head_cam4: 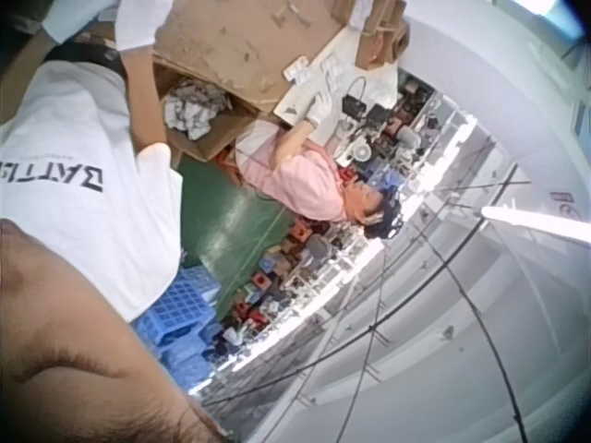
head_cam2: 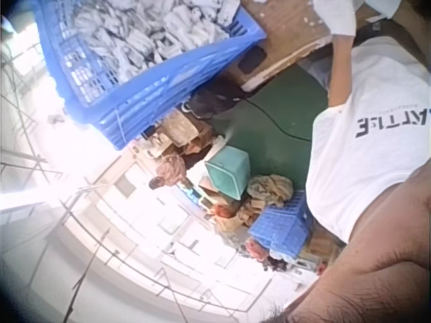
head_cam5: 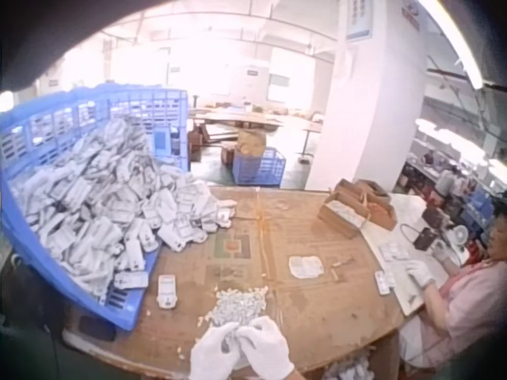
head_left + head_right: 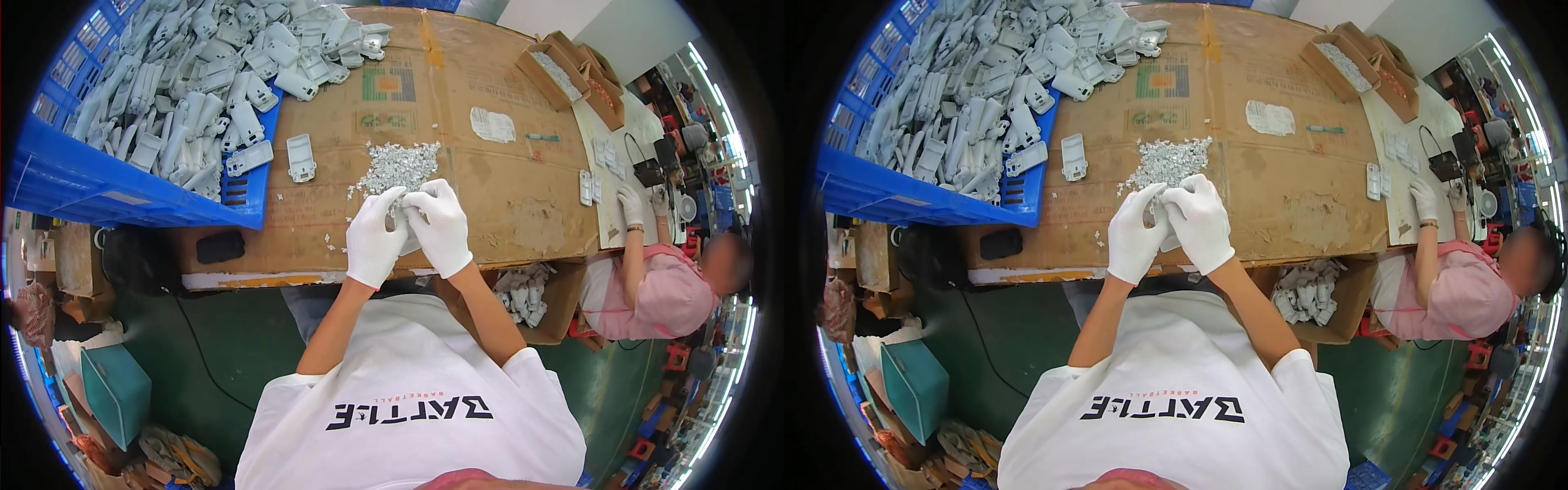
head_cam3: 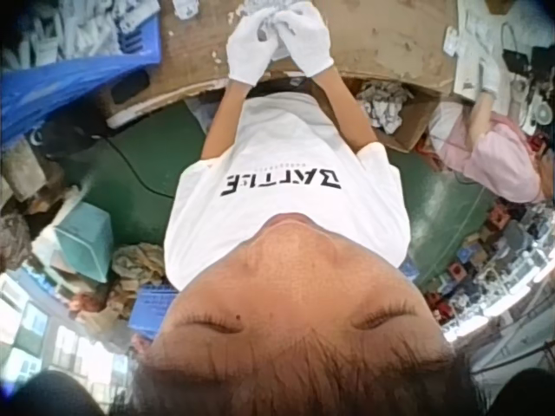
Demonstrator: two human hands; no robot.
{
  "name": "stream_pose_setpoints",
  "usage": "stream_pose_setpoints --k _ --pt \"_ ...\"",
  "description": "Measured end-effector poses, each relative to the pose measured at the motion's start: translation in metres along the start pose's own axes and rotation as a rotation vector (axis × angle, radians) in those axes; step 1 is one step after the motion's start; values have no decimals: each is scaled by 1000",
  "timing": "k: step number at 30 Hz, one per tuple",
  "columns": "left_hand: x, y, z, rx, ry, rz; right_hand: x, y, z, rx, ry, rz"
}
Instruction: The person assembles small electronic components by hand, fitting tiny white parts into plastic housings at a factory workbench.
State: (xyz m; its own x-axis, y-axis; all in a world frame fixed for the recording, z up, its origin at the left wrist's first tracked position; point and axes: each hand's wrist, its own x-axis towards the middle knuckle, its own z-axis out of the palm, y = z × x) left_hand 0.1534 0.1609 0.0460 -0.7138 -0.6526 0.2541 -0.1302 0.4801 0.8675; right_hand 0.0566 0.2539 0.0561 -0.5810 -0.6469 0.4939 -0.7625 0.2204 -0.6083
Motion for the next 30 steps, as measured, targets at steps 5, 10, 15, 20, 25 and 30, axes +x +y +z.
stream_pose_setpoints --k 5,10,15,20,25,30 --pt "-5 3 5 30 70 -3 -1 -5 -1 40 -27 62" --pt "-2 6 3 34 57 -42 -1 -7 -4 7 -40 47" --pt "1 6 2 -7 16 -64 7 -22 -5 267 39 446" --pt "3 9 -6 -123 -21 29 -4 -10 -4 334 -199 544" --pt "1 2 1 -189 21 -39 -17 -17 6 169 -2 337" --pt "1 13 -7 -190 -9 -119 -17 -15 1 10 9 151"
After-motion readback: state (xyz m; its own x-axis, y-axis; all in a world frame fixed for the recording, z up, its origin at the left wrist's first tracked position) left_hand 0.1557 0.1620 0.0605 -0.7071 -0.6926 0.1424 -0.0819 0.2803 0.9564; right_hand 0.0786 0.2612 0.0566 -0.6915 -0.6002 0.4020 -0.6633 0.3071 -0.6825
